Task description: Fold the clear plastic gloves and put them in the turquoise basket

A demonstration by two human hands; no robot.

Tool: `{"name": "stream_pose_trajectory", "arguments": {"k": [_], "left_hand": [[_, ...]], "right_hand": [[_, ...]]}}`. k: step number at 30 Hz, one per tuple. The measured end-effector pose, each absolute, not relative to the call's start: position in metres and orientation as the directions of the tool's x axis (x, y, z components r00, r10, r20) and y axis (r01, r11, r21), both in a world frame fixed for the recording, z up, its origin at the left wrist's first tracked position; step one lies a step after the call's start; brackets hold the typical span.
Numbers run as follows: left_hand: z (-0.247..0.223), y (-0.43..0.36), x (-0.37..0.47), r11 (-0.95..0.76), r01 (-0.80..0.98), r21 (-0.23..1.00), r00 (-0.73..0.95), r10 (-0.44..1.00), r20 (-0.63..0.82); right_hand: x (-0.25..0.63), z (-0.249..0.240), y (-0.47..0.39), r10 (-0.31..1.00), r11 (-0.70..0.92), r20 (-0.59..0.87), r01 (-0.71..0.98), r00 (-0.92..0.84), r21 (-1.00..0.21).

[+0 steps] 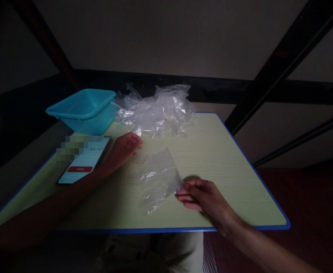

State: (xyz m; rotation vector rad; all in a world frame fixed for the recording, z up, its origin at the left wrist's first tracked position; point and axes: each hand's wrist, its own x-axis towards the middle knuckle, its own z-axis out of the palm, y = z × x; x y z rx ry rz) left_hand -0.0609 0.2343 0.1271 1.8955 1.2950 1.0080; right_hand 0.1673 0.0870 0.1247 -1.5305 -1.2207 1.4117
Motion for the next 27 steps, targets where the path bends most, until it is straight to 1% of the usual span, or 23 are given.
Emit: {"name": "stream_pose_trajectory", "arguments": {"k": [2, 4, 5, 6, 7, 9, 10, 12, 14, 16, 18, 20, 21, 23, 25, 27], "left_hand": [[0.124, 0.224, -0.055, -0.412, 0.472, 0.779, 0.294, 0.907, 0.302], [0.123, 0.208, -0.048, -0.503, 0.457, 0.733, 0.399, 0.853, 0.337], [0.122, 0.198, -0.043, -0.574, 0.431, 0.696, 0.495, 0.796, 0.350], [0.122, 0.189, -0.039, -0.719, 0.400, 0.569, 0.658, 0.657, 0.368], [0.121, 0.181, -0.036, -0.818, 0.362, 0.447, 0.775, 0.531, 0.343], [0.120, 0.170, -0.032, -0.894, 0.330, 0.302, 0.886, 0.404, 0.229], [0.119, 0.166, -0.031, -0.909, 0.326, 0.260, 0.909, 0.377, 0.178], [0.117, 0.164, -0.030, -0.918, 0.331, 0.219, 0.926, 0.361, 0.109], [0.115, 0.166, -0.031, -0.919, 0.337, 0.205, 0.930, 0.359, 0.082], [0.113, 0.167, -0.033, -0.919, 0.339, 0.201, 0.931, 0.358, 0.065], [0.112, 0.168, -0.033, -0.920, 0.339, 0.198, 0.932, 0.356, 0.060], [0.112, 0.167, -0.033, -0.922, 0.335, 0.195, 0.933, 0.353, 0.069], [0.112, 0.167, -0.032, -0.923, 0.333, 0.194, 0.932, 0.353, 0.078], [0.111, 0.167, -0.032, -0.923, 0.332, 0.194, 0.931, 0.354, 0.091], [0.111, 0.167, -0.032, -0.923, 0.330, 0.197, 0.931, 0.352, 0.093], [0.110, 0.167, -0.033, -0.924, 0.325, 0.203, 0.933, 0.348, 0.092]], "right_hand": [[0.169, 0.128, 0.087, 0.912, -0.407, -0.409, 0.069, -0.016, -0.911], [0.172, 0.131, 0.088, 0.889, -0.458, -0.458, -0.015, -0.012, -0.889], [0.173, 0.132, 0.088, 0.891, -0.455, -0.454, -0.029, -0.023, -0.890], [0.175, 0.132, 0.088, 0.900, -0.436, -0.435, -0.024, -0.044, -0.900], [0.177, 0.132, 0.088, 0.912, -0.405, -0.404, -0.004, -0.073, -0.914], [0.179, 0.131, 0.089, 0.938, -0.310, -0.316, 0.063, -0.140, -0.949], [0.181, 0.131, 0.089, 0.950, -0.244, -0.260, 0.104, -0.176, -0.964], [0.183, 0.131, 0.090, 0.961, -0.091, -0.140, 0.208, -0.238, -0.974], [0.186, 0.131, 0.091, 0.955, 0.084, -0.025, 0.351, -0.296, -0.933], [0.189, 0.131, 0.093, 0.924, 0.285, 0.090, 0.513, -0.371, -0.810], [0.191, 0.128, 0.096, 0.851, 0.502, 0.216, 0.622, -0.479, -0.601], [0.193, 0.125, 0.100, 0.744, 0.668, 0.310, 0.647, -0.593, -0.367], [0.194, 0.124, 0.102, 0.688, 0.724, 0.343, 0.636, -0.639, -0.268], [0.195, 0.123, 0.105, 0.597, 0.789, 0.381, 0.603, -0.706, -0.120], [0.196, 0.124, 0.109, 0.533, 0.817, 0.390, 0.577, -0.751, -0.007], [0.196, 0.127, 0.111, 0.499, 0.820, 0.385, 0.566, -0.777, 0.079]]}}
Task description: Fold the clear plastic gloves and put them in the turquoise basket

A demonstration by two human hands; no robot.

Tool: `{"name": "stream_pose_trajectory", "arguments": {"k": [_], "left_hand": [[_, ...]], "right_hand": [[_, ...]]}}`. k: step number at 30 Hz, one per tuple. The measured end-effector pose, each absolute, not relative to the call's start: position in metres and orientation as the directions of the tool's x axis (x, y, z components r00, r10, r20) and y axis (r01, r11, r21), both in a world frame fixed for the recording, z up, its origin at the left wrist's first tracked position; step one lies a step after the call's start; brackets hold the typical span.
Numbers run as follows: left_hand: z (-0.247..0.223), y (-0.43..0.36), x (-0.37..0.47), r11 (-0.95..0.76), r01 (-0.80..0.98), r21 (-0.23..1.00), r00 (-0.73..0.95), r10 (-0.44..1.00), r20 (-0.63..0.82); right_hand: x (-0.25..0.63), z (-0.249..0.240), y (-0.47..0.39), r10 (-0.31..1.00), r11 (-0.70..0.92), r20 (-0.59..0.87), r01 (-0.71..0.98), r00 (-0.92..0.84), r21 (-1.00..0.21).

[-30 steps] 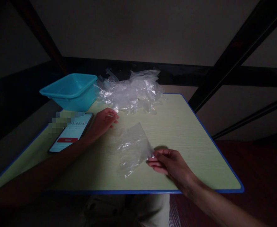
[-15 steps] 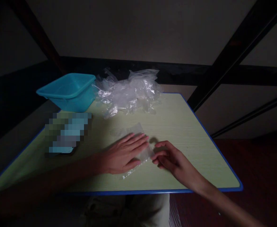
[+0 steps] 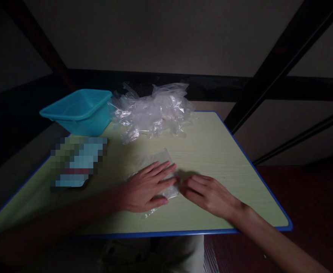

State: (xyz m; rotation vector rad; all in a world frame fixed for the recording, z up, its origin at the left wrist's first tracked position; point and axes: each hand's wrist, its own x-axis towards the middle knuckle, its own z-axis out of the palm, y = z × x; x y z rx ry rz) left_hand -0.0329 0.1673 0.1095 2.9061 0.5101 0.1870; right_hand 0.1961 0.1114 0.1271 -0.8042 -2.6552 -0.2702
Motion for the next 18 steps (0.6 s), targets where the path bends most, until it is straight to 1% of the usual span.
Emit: {"name": "stream_pose_trajectory", "arguments": {"k": [2, 6, 10, 13, 14, 18], "left_hand": [[0.108, 0.168, -0.033, -0.924, 0.320, 0.210, 0.934, 0.345, 0.095], [0.109, 0.168, -0.033, -0.921, 0.306, 0.241, 0.936, 0.337, 0.098], [0.128, 0.172, -0.039, -0.888, 0.301, 0.348, 0.928, 0.357, 0.108], [0.144, 0.178, -0.053, -0.826, 0.351, 0.441, 0.875, 0.457, 0.161], [0.147, 0.179, -0.059, -0.796, 0.386, 0.466, 0.851, 0.503, 0.155], [0.143, 0.178, -0.083, -0.720, 0.472, 0.508, 0.774, 0.615, 0.152]], "right_hand": [[0.195, 0.130, 0.114, 0.481, 0.820, 0.382, 0.559, -0.789, 0.124], [0.193, 0.132, 0.119, 0.433, 0.840, 0.396, 0.522, -0.810, 0.151], [0.193, 0.129, 0.124, 0.425, 0.844, 0.389, 0.513, -0.817, 0.155], [0.194, 0.127, 0.128, 0.408, 0.855, 0.371, 0.492, -0.834, 0.167], [0.194, 0.126, 0.130, 0.400, 0.858, 0.367, 0.484, -0.840, 0.173], [0.191, 0.123, 0.138, 0.391, 0.867, 0.386, 0.475, -0.836, 0.150]]}}
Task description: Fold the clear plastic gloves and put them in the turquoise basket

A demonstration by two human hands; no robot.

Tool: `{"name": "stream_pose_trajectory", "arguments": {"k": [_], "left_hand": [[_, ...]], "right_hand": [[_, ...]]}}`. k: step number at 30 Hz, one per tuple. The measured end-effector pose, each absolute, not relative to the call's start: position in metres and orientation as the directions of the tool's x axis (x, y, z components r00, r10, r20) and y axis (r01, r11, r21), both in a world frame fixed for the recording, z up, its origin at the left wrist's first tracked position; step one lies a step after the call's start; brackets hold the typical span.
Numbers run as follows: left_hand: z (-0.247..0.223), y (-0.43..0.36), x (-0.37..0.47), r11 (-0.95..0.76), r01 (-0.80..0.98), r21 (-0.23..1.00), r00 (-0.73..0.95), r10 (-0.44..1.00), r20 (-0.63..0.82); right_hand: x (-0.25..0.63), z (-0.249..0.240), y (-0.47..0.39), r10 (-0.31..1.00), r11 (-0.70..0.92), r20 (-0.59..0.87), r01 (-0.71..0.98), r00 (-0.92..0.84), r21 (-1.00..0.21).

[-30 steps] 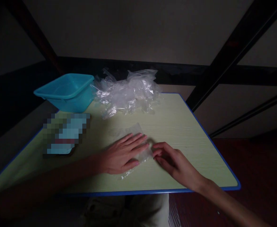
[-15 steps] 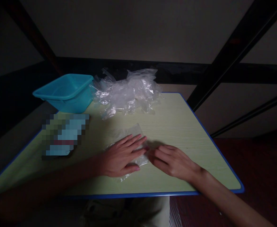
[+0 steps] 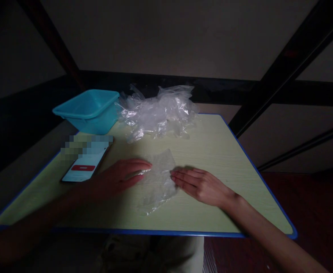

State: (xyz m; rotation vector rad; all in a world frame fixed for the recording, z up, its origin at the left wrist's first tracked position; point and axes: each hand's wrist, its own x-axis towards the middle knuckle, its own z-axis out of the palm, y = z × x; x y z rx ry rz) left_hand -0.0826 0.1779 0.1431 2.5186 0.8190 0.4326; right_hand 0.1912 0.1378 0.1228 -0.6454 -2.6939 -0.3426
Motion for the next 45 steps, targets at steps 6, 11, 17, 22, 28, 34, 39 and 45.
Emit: {"name": "stream_pose_trajectory", "arguments": {"k": [6, 11, 17, 22, 28, 34, 39, 45], "left_hand": [[0.129, 0.152, -0.097, -0.648, 0.543, 0.534, 0.696, 0.703, 0.145], [0.126, 0.136, -0.093, -0.688, 0.543, 0.481, 0.713, 0.681, 0.167], [0.124, 0.134, -0.087, -0.749, 0.529, 0.399, 0.739, 0.638, 0.217], [0.121, 0.136, -0.083, -0.748, 0.535, 0.393, 0.697, 0.653, 0.296], [0.118, 0.150, -0.076, -0.695, 0.604, 0.390, 0.649, 0.713, 0.264], [0.136, 0.168, -0.071, -0.444, 0.638, 0.630, 0.537, 0.842, 0.049], [0.141, 0.183, -0.072, -0.289, 0.606, 0.741, 0.491, 0.869, -0.062], [0.134, 0.202, -0.074, -0.123, 0.539, 0.833, 0.502, 0.841, -0.201]], "right_hand": [[0.188, 0.120, 0.144, 0.422, 0.885, 0.409, 0.465, -0.809, 0.008], [0.190, 0.118, 0.146, 0.507, 0.858, 0.416, 0.488, -0.755, -0.159], [0.186, 0.119, 0.147, 0.605, 0.795, 0.425, 0.532, -0.673, -0.291], [0.186, 0.120, 0.148, 0.644, 0.765, 0.420, 0.551, -0.639, -0.333], [0.184, 0.120, 0.152, 0.650, 0.758, 0.443, 0.574, -0.618, -0.310], [0.179, 0.126, 0.156, 0.665, 0.744, 0.447, 0.581, -0.599, -0.329], [0.178, 0.130, 0.163, 0.800, 0.597, 0.332, 0.608, -0.499, -0.524], [0.174, 0.132, 0.179, 0.904, 0.342, 0.108, 0.550, -0.414, -0.762]]}}
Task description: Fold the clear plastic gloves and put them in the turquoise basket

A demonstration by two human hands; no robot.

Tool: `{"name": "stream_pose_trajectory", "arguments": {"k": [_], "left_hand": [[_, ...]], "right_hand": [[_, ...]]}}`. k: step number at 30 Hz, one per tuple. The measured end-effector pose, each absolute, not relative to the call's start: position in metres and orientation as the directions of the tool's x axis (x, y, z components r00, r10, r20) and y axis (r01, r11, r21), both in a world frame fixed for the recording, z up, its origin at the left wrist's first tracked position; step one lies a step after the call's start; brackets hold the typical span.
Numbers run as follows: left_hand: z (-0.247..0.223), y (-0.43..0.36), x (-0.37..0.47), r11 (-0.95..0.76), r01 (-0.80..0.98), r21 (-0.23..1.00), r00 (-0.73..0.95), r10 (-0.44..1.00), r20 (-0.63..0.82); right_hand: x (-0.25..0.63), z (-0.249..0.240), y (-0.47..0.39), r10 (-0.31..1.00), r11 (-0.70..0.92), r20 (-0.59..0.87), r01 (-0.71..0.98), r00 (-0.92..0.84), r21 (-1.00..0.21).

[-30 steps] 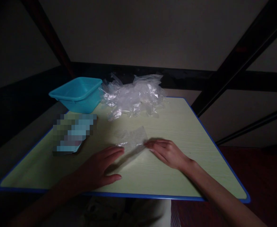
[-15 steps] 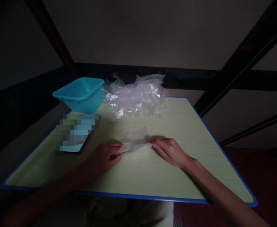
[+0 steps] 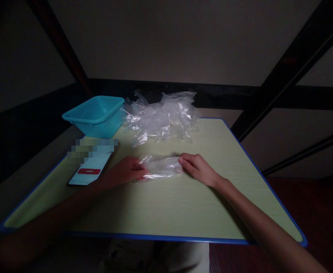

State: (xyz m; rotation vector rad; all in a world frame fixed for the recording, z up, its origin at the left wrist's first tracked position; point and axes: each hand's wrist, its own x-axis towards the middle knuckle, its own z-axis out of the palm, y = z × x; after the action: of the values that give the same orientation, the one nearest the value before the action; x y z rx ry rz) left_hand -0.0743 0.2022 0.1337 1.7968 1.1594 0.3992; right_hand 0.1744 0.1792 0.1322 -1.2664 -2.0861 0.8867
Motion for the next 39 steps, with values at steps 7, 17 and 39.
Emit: {"name": "stream_pose_trajectory", "arguments": {"k": [7, 17, 39], "left_hand": [[0.127, 0.209, -0.074, 0.050, 0.432, 0.900, 0.479, 0.834, -0.276], [0.121, 0.208, -0.079, 0.118, 0.319, 0.940, 0.464, 0.846, -0.263], [0.138, 0.201, -0.097, -0.013, 0.447, 0.894, 0.511, 0.824, -0.243]], "right_hand": [[0.167, 0.126, 0.195, 0.940, 0.154, -0.018, 0.470, -0.341, -0.869], [0.159, 0.117, 0.200, 0.972, 0.140, 0.011, 0.544, -0.234, -0.827], [0.147, 0.123, 0.194, 0.993, 0.119, 0.062, 0.734, -0.104, -0.668]]}}
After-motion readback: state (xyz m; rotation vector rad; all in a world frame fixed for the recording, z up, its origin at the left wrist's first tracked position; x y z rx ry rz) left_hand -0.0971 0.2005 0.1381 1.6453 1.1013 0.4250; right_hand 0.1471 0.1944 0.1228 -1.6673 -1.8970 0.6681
